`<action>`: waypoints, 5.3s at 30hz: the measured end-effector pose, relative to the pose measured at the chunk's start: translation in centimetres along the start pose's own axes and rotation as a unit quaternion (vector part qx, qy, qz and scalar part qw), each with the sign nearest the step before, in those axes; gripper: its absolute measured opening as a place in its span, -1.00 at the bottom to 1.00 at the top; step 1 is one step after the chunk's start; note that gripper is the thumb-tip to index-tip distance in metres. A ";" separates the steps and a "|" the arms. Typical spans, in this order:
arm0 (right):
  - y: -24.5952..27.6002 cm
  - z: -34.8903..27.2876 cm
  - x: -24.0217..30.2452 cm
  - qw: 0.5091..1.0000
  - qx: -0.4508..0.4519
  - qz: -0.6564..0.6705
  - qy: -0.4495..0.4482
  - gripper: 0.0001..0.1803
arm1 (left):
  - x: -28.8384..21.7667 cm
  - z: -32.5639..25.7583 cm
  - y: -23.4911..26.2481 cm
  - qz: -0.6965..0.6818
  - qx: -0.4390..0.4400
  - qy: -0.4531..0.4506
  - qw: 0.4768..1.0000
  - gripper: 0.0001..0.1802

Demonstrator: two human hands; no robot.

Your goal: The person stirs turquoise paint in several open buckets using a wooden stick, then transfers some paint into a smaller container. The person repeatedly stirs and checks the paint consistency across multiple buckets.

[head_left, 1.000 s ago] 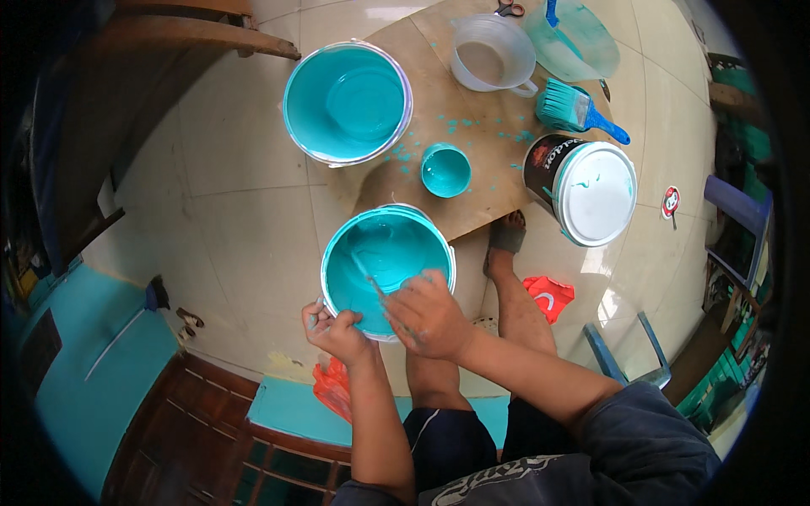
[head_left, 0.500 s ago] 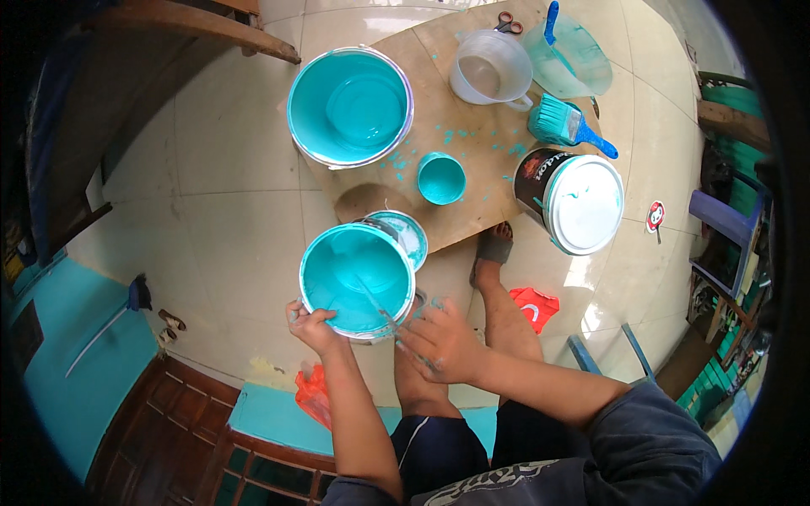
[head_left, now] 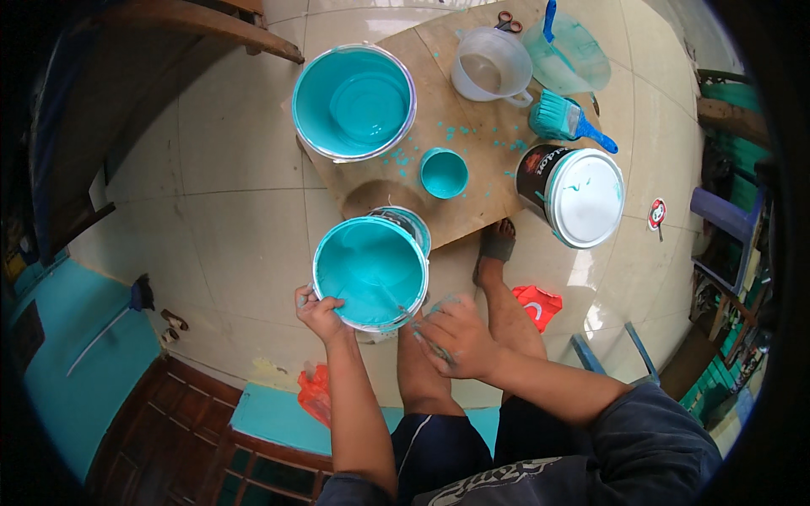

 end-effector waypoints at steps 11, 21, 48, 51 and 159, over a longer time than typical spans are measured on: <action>2.9 0.6 -1.0 0.998 0.023 -0.054 -0.036 -0.69 | 1.8 -1.8 0.7 0.183 0.098 -0.097 0.973 -0.54; 6.9 -1.5 0.4 0.997 -0.037 0.011 -0.066 -0.78 | 2.0 -6.2 1.3 0.066 0.020 -0.014 0.998 -0.30; 7.4 1.5 -0.1 0.995 -0.073 -0.001 -0.064 -0.83 | 3.9 -5.6 -5.6 -0.078 -0.003 0.111 0.991 -0.10; 7.1 2.1 0.2 0.996 -0.071 -0.016 -0.044 -0.81 | 3.6 -5.3 -6.1 -0.080 0.008 0.115 0.990 -0.10; 7.6 4.8 -15.2 0.888 -0.193 0.045 -0.414 -0.62 | 11.2 21.4 -10.4 0.300 0.208 0.022 0.931 0.42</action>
Point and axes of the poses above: each hand's wrist, its own z-axis towards the middle knuckle, its own y-axis out of the back of the hand, x = y × z, the point moved 4 cm from there along z, towards the middle knuckle
